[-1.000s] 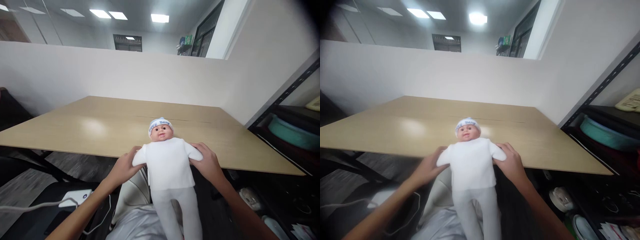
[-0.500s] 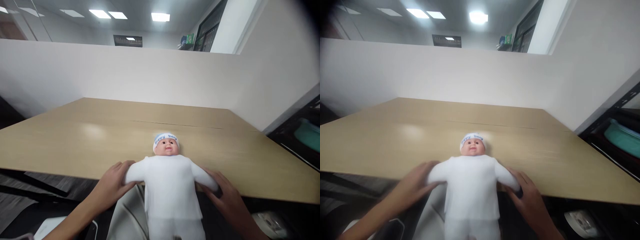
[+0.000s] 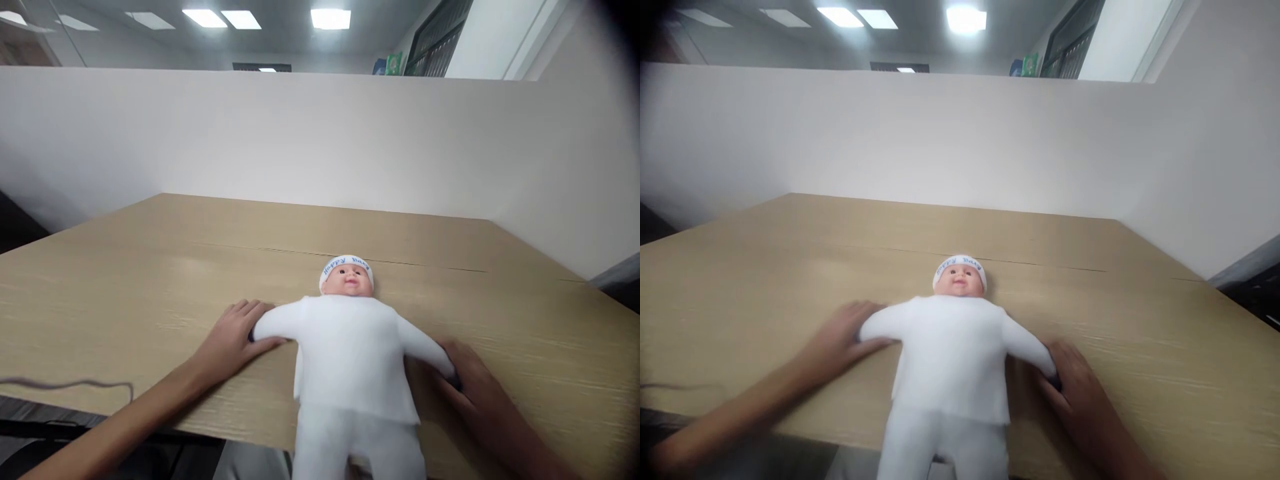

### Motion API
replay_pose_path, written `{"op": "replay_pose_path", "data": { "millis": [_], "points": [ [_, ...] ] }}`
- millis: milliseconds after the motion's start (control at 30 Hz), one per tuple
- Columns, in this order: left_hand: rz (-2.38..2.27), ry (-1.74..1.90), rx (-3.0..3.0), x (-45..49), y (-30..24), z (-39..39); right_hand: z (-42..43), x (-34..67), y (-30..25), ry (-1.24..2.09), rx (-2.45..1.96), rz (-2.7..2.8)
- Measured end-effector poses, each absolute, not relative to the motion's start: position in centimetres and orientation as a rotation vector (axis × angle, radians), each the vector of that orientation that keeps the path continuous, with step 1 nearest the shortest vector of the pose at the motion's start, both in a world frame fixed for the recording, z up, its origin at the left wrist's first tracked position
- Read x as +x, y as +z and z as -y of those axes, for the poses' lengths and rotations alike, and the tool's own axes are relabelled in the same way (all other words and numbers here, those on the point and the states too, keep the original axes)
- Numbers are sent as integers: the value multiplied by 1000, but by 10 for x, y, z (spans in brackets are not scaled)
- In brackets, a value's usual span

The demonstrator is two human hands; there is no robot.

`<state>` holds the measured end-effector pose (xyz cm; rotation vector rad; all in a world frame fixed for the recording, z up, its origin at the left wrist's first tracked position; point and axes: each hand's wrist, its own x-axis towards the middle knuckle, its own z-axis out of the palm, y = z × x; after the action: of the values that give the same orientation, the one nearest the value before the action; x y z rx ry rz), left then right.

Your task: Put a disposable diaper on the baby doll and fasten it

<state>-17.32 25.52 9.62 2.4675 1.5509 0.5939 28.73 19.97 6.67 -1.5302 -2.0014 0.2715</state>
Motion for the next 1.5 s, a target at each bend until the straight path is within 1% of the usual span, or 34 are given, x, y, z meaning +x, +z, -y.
{"op": "replay_pose_path", "data": {
  "millis": [100, 300, 467, 633, 900, 1100, 1500],
  "points": [
    [-1555, 619, 2476, -170, 96, -298, -242, 284, 72, 242, -1508, 2060],
    [-1601, 800, 2394, -159, 95, -367, -333, 284, 66, 94, -1460, 2110],
    [-1701, 879, 2387, -149, 93, -425, -411, 283, 65, -19, -1412, 2083],
    [-1796, 970, 2410, -150, 85, -468, -461, 286, 61, -115, -1415, 2072],
    [-1906, 962, 2379, -162, 73, -480, -475, 303, 47, -188, -1539, 1939],
    [-1945, 942, 2369, -160, 72, -476, -475, 309, 40, -185, -1606, 1973],
    [-1938, 941, 2356, -162, 72, -465, -479, 310, 32, -169, -1616, 1959]
  ]
}}
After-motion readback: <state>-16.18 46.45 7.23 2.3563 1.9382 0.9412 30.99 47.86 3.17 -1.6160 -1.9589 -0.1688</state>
